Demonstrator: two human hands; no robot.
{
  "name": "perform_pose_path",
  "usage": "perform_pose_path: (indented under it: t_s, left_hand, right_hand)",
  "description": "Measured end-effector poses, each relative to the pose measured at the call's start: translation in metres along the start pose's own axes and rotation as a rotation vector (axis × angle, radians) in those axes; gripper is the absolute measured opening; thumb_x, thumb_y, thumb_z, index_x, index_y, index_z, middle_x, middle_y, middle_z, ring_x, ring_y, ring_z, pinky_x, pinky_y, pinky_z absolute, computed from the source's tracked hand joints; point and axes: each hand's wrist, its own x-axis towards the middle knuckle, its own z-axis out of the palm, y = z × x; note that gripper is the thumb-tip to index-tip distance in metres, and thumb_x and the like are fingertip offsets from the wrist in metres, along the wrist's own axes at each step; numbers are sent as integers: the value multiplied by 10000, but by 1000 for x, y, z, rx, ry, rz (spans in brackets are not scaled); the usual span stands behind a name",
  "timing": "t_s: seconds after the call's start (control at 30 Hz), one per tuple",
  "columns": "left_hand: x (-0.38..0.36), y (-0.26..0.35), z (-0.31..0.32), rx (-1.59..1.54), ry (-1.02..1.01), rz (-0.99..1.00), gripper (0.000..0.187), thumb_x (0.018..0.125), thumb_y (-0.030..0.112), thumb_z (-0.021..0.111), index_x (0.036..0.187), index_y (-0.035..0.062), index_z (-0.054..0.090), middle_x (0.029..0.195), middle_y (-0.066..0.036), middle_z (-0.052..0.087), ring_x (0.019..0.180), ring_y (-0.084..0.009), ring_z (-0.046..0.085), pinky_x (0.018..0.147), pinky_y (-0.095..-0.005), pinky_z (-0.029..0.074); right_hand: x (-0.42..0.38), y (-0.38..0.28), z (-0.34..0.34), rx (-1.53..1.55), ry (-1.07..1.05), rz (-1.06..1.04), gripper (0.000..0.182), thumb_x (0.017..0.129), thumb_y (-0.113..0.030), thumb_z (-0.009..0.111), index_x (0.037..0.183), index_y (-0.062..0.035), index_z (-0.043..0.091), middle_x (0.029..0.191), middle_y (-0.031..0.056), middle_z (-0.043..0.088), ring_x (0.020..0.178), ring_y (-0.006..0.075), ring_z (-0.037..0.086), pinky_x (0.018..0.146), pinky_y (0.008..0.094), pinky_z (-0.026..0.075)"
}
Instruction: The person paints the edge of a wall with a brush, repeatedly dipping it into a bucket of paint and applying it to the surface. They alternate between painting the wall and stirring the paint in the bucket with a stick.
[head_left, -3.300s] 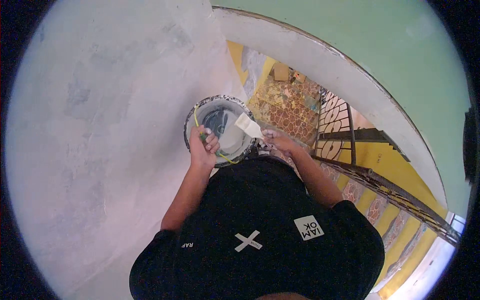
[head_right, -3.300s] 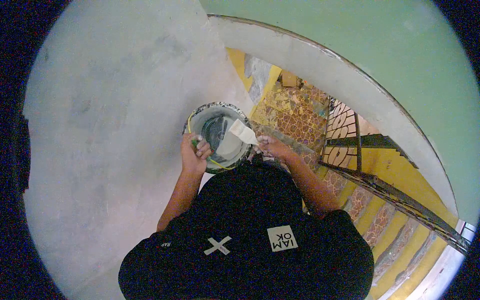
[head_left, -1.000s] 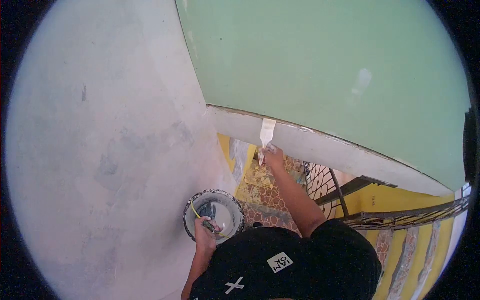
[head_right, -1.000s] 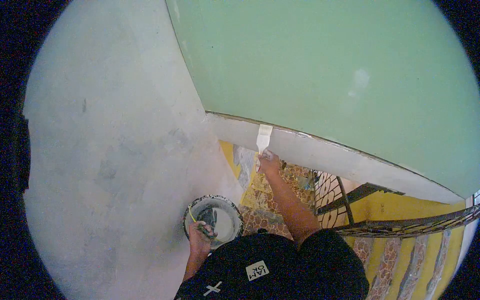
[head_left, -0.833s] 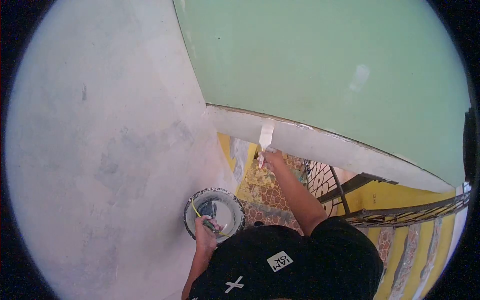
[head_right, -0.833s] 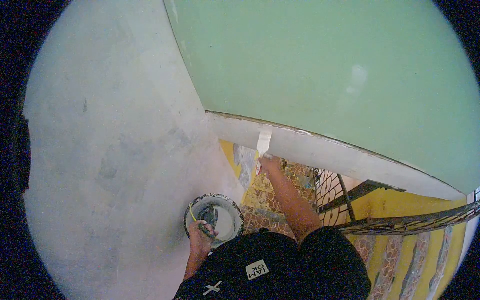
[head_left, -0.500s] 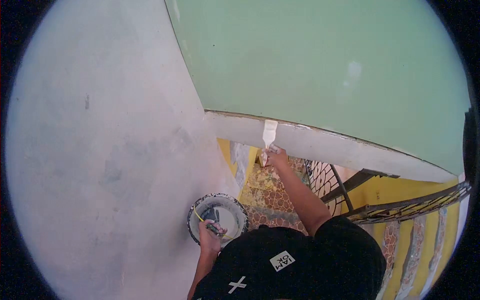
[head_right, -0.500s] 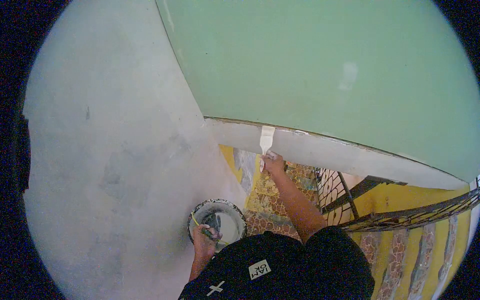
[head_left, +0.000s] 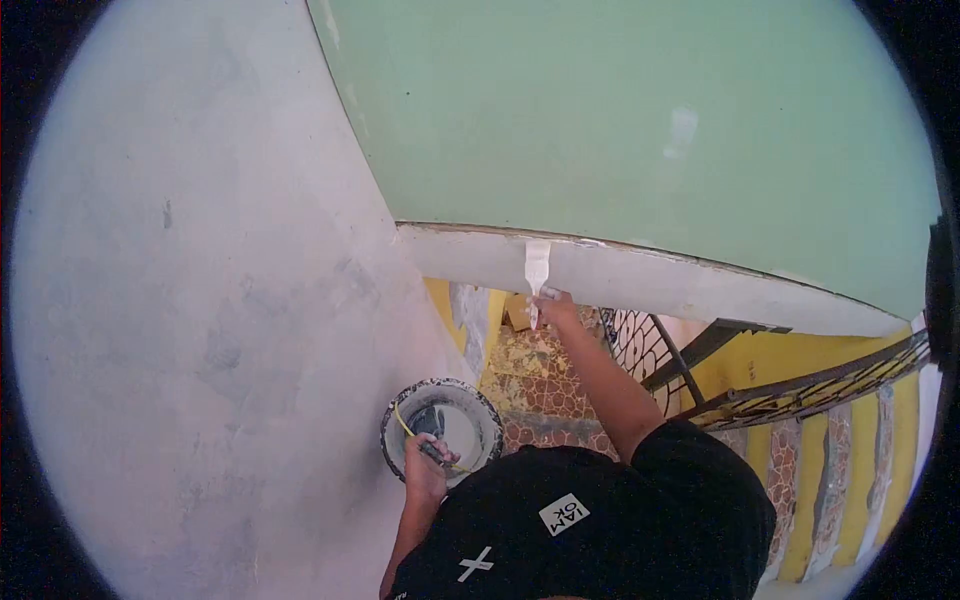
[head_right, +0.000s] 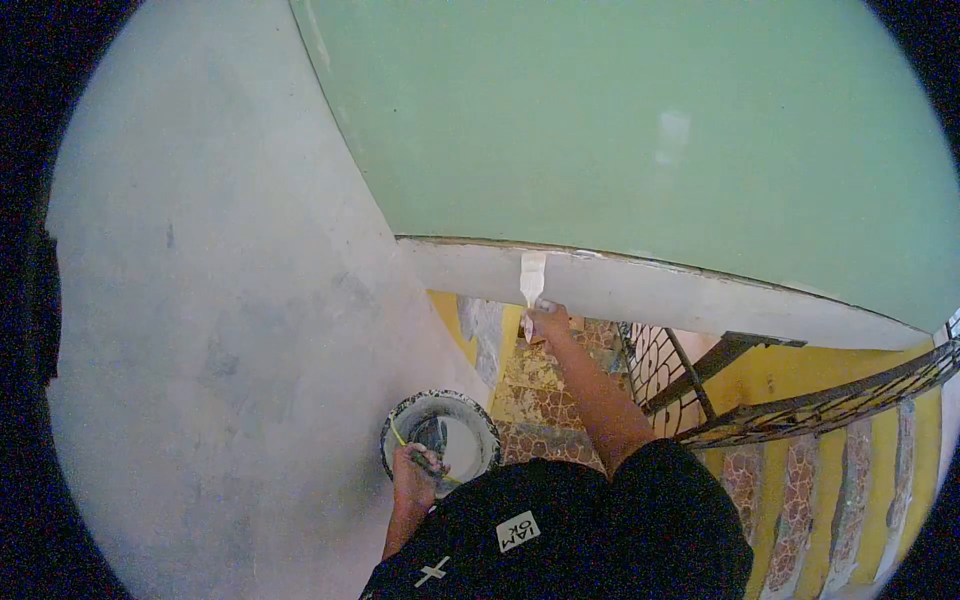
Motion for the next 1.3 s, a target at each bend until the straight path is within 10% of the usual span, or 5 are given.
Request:
perform_pose_path:
  t_s: [0.43, 0.67, 1.0, 1.3]
  left_hand:
    - [2, 4, -4, 10, 19, -43, 193, 859, 302, 556, 805, 123, 512, 682, -49, 492, 597, -205, 485, 687, -381, 448]
    - [19, -12, -11, -73, 24, 40, 161, 889, 277, 544, 883, 121, 507, 691, -63, 493, 610, -217, 475, 674, -386, 432]
    - [18, -19, -7, -10, -5, 33, 181, 915, 287, 510, 897, 108, 493, 704, -60, 482, 626, -219, 462, 678, -374, 411]
    - [-2, -11, -11, -64, 10, 35, 162, 915, 288, 506, 905, 127, 508, 704, -58, 492, 621, -223, 470, 698, -390, 426]
  right_hand:
    - [-8, 1, -26, 167, -150, -96, 293, 900, 4, 612, 1191, 21, 578, 1017, 125, 694, 739, 216, 687, 578, 369, 594]
    - [-24, 34, -55, 119, -65, 264, 327, 904, -19, 641, 1226, -8, 582, 1074, 96, 682, 790, 199, 678, 633, 344, 578]
    - [45, 44, -9, -225, -81, -323, 318, 898, -61, 675, 1181, 52, 585, 1013, 124, 691, 831, 197, 688, 660, 341, 584]
    - [32, 116, 16, 93, -91, 513, 271, 900, -16, 618, 1166, 7, 570, 912, 123, 681, 724, 273, 700, 606, 432, 603]
